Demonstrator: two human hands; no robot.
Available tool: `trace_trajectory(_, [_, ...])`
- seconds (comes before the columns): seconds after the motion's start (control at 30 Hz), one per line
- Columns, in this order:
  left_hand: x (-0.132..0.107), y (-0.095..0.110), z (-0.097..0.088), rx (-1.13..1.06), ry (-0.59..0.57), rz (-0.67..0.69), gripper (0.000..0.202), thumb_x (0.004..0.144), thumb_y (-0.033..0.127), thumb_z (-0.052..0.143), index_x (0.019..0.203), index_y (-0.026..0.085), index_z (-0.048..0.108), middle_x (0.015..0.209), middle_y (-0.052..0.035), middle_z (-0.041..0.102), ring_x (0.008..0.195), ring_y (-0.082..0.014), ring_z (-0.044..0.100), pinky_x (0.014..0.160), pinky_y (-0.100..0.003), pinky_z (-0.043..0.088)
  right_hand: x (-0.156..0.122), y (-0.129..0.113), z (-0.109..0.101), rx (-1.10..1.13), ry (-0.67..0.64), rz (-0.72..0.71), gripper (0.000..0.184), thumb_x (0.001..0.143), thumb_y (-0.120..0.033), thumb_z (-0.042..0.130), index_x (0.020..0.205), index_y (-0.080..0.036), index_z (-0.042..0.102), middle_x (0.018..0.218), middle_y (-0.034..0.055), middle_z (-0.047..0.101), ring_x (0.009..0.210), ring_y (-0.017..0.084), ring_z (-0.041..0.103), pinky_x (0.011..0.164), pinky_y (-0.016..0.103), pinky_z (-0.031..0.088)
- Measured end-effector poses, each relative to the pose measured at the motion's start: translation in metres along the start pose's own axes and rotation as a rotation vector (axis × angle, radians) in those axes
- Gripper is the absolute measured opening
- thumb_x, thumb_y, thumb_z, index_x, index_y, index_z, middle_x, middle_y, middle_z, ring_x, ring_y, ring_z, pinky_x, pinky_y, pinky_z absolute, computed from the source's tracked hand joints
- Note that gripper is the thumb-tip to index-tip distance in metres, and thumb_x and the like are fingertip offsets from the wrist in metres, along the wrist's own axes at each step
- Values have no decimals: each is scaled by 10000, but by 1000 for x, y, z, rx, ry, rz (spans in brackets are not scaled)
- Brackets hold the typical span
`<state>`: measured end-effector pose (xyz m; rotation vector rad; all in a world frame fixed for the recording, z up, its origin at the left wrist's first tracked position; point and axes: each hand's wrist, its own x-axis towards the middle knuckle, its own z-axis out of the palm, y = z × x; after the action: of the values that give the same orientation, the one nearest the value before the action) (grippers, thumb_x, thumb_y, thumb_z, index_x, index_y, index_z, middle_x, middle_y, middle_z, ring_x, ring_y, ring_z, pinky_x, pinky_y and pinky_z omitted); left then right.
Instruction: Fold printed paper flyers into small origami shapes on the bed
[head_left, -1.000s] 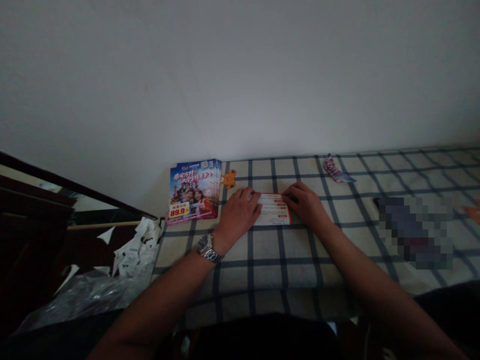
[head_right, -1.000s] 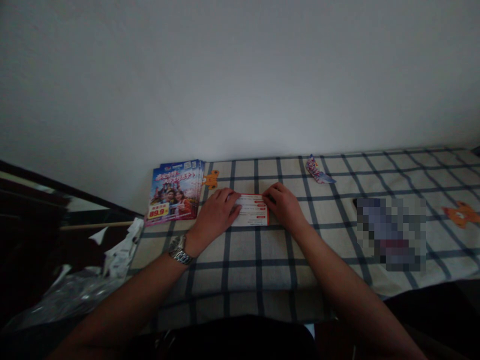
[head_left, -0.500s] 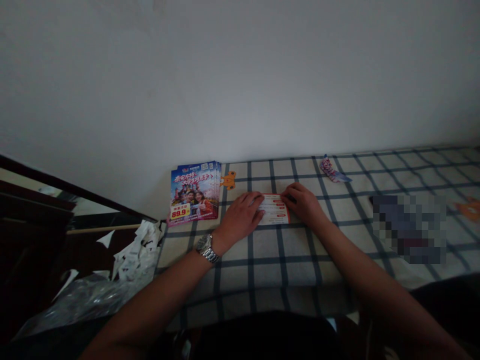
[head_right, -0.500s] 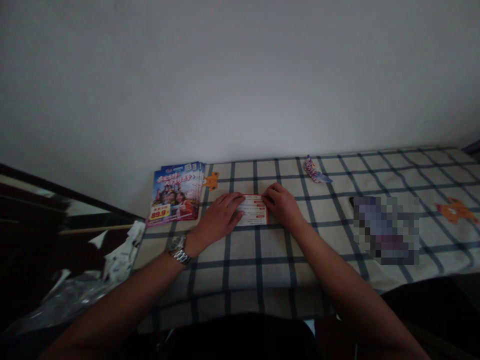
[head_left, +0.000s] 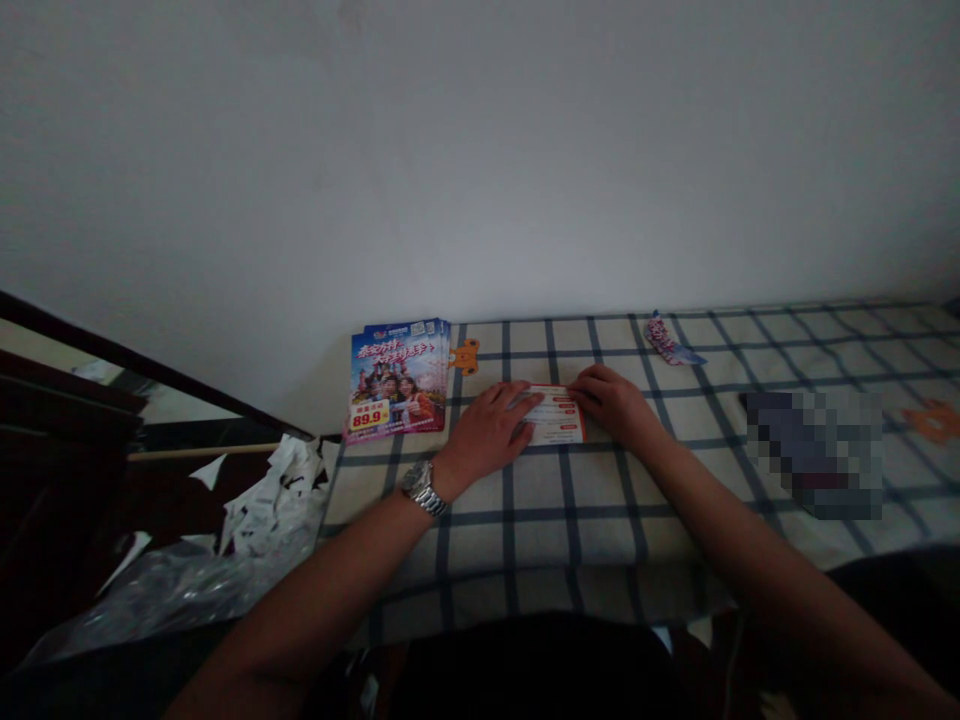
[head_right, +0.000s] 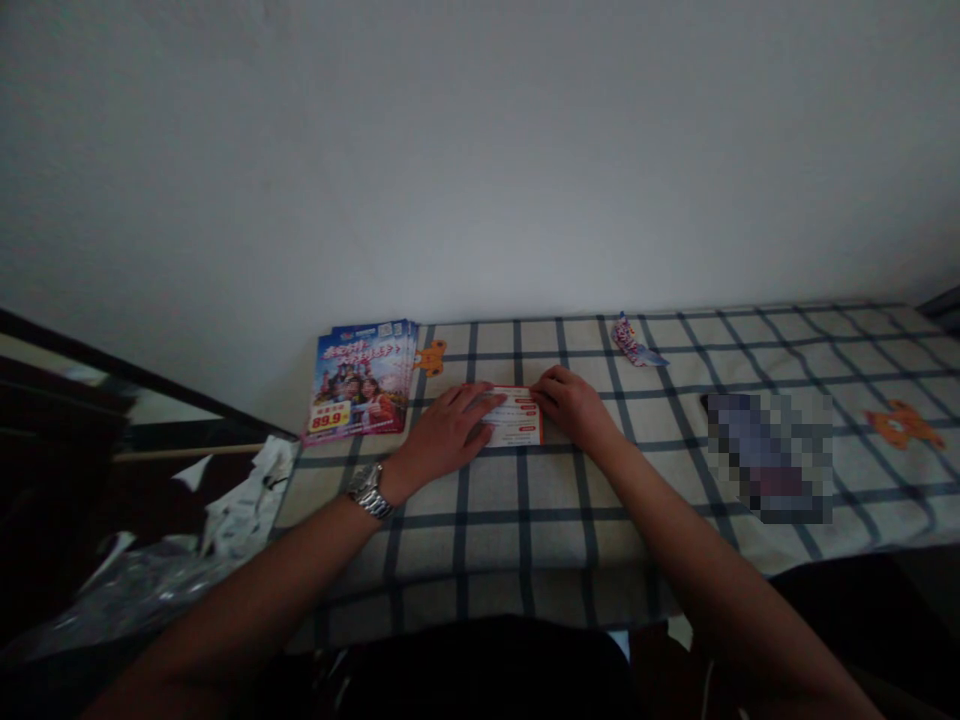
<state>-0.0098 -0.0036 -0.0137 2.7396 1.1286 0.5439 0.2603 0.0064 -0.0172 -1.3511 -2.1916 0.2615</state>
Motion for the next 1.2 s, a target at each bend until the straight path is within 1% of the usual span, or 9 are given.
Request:
trace_trajectory(0.13, [1, 1, -2, -7, -12, 18, 458, 1043, 298, 527, 1496, 229, 517, 1548, -78, 513, 1382, -279, 474, 1212, -481, 410, -2, -3, -6, 15, -28, -15, 233, 1037, -284, 564, 1086, -203, 776, 1067, 103, 703, 930, 229, 701, 849, 365, 583])
trace_trajectory(0.27, [2, 2, -2, 5, -10, 19, 459, 1043, 300, 525, 1495, 217, 518, 1538, -77, 524, 1376, -285, 471, 1207, -479, 412, -7, -7, -11, 8, -14, -39, 254, 1047, -299, 538, 1120, -213, 766, 1084, 110, 734, 964, 249, 706, 876, 400, 591])
trace_trajectory(0.43, [3, 2, -1, 18, -8, 20, 459, 1035, 302, 540, 1485, 213, 533, 1532, -84, 528, 1364, -286, 472, 1196, -471, 418, -16, -7, -12, -61, -34, -82, 242, 1041, -293, 558, 1149, -197, 752, 1191, 131, 731, 1035, 281, 689, 935, 458, 579])
trace_trajectory(0.57, [3, 3, -1, 30, -14, 26, 504, 1026, 289, 551, 1527, 264, 504, 1535, -84, 519, 1360, -285, 473, 1192, -488, 410, -21, -6, -9, -100, -42, -95, 226, 1024, -270, 585, 1156, -194, 751, 1232, 138, 715, 1054, 290, 672, 943, 473, 581])
trace_trajectory(0.67, [3, 3, -2, 33, -27, 19, 507, 1014, 275, 563, 1518, 305, 523, 1542, -73, 511, 1358, -291, 470, 1182, -499, 413, -23, -6, -8, -112, -33, -99, 225, 1019, -268, 591, 1161, -196, 750, 1240, 139, 714, 1056, 298, 664, 936, 489, 585])
trace_trajectory(0.83, [4, 3, -2, 34, -25, 34, 502, 1015, 257, 554, 1514, 308, 529, 1551, -48, 510, 1359, -291, 462, 1182, -495, 405, -25, -6, -6, -104, -19, -92, 252, 1023, -269, 586, 1204, -194, 746, 1263, 145, 706, 1077, 306, 657, 946, 507, 584])
trace_trajectory(0.97, [4, 3, -2, 46, -28, 49, 500, 1023, 264, 547, 1521, 301, 520, 1539, -46, 526, 1357, -287, 458, 1184, -488, 398, -27, -6, -5, -79, 0, -77, 280, 1043, -296, 553, 1230, -201, 739, 1269, 144, 700, 1105, 308, 655, 972, 518, 575])
trace_trajectory(1.2, [5, 5, -3, 79, -40, 50, 498, 1025, 271, 549, 1514, 366, 528, 1545, -38, 520, 1334, -298, 468, 1145, -518, 420, -26, -9, -8, -21, 9, -61, 294, 1057, -285, 512, 1236, -205, 732, 1247, 138, 701, 1120, 300, 654, 989, 515, 567])
